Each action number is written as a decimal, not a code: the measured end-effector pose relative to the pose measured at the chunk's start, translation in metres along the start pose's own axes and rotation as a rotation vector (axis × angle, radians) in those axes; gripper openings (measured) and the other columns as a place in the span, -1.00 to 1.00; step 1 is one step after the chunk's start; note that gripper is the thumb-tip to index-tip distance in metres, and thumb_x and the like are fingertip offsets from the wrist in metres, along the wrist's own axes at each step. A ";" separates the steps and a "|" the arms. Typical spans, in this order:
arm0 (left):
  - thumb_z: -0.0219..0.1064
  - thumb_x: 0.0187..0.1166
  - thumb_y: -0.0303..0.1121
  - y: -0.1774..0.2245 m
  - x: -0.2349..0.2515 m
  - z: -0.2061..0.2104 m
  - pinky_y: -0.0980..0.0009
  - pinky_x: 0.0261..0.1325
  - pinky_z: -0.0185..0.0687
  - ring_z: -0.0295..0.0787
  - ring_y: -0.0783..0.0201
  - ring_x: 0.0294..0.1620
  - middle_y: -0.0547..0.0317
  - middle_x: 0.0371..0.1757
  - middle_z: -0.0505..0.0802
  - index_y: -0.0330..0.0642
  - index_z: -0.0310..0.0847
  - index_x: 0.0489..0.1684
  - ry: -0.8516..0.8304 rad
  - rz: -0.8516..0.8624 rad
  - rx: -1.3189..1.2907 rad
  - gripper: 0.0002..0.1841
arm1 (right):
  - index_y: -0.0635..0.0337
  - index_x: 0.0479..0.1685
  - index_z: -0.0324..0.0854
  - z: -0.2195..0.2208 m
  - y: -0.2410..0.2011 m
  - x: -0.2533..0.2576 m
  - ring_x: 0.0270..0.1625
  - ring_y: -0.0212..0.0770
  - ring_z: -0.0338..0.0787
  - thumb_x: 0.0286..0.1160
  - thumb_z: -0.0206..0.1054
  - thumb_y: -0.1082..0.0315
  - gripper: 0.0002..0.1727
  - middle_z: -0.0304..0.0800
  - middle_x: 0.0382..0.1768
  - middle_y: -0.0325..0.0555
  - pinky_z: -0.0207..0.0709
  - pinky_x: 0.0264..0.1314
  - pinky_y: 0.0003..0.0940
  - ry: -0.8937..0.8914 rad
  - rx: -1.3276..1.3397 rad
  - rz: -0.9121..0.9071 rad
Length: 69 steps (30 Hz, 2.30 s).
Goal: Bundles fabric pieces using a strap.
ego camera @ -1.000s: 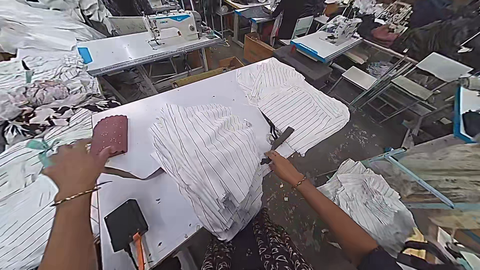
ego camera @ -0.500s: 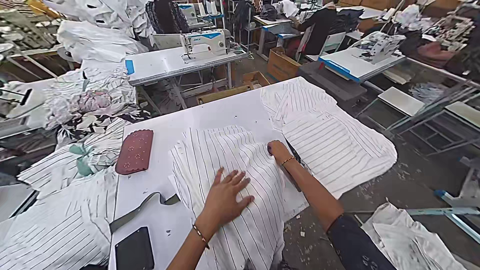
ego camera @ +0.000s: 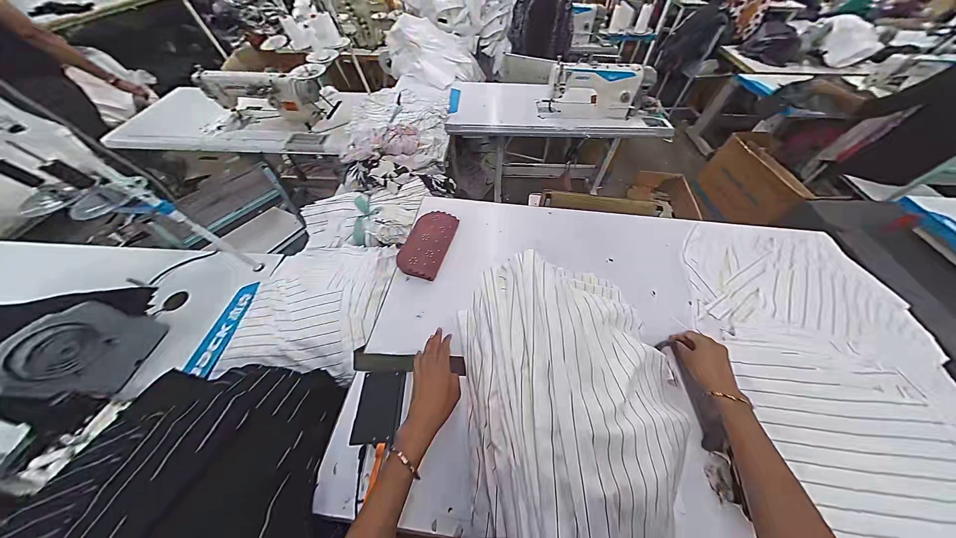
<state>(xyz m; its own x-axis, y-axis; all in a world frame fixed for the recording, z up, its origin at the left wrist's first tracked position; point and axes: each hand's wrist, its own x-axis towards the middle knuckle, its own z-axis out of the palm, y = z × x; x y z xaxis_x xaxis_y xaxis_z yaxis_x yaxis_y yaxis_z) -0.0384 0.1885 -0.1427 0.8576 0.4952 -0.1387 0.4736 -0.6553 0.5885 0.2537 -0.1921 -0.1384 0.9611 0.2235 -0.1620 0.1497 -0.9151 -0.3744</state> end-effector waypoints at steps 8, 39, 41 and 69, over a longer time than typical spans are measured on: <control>0.01 0.79 -0.46 -0.015 -0.004 0.028 -0.20 0.77 -0.01 0.57 -0.25 0.53 -0.33 0.32 0.75 -0.48 0.64 0.25 -0.069 0.119 0.209 -0.66 | 0.44 0.19 0.72 -0.015 0.029 -0.035 0.40 0.49 0.62 0.79 0.14 0.37 -0.67 0.74 0.19 0.49 0.34 0.48 0.40 -0.028 -0.139 -0.027; -0.08 0.84 -0.48 0.165 -0.017 -0.089 0.65 -0.72 0.10 0.17 0.59 -0.84 0.47 -0.81 0.38 -0.19 0.50 -0.55 -0.304 0.032 -0.691 -0.59 | -0.06 -0.40 0.35 -0.025 -0.240 -0.209 -0.70 -0.69 0.21 0.84 -0.20 0.29 -0.65 0.23 -0.71 -0.63 0.13 -0.63 -0.72 -0.548 1.378 -0.513; -0.05 0.83 -0.46 0.172 -0.020 -0.099 0.65 -0.63 0.21 0.29 0.61 -0.76 0.45 -0.74 0.47 -0.20 0.55 -0.49 -0.294 0.139 -0.589 -0.62 | -0.07 -0.44 0.32 -0.027 -0.252 -0.215 -0.76 -0.67 0.18 0.87 -0.24 0.31 -0.61 0.23 -0.76 -0.60 0.10 -0.69 -0.73 -0.630 1.524 -0.428; 0.00 0.85 -0.32 0.127 -0.034 -0.019 0.33 -0.25 0.44 0.49 0.35 -0.46 0.16 -0.51 0.64 -0.41 0.70 -0.29 -0.254 0.169 -0.538 -0.59 | 0.37 -0.05 0.69 -0.007 -0.197 -0.173 -0.07 -0.39 0.87 0.81 -0.13 0.32 -0.56 0.89 -0.17 -0.21 0.76 0.12 -0.37 -0.062 1.108 -0.334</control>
<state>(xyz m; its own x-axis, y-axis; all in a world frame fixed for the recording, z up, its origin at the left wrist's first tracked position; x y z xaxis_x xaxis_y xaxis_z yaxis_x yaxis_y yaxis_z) -0.0114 0.0991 -0.0478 0.9641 0.2153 -0.1551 0.2166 -0.3008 0.9287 0.0592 -0.0530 -0.0302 0.8945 0.4425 0.0629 0.0793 -0.0185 -0.9967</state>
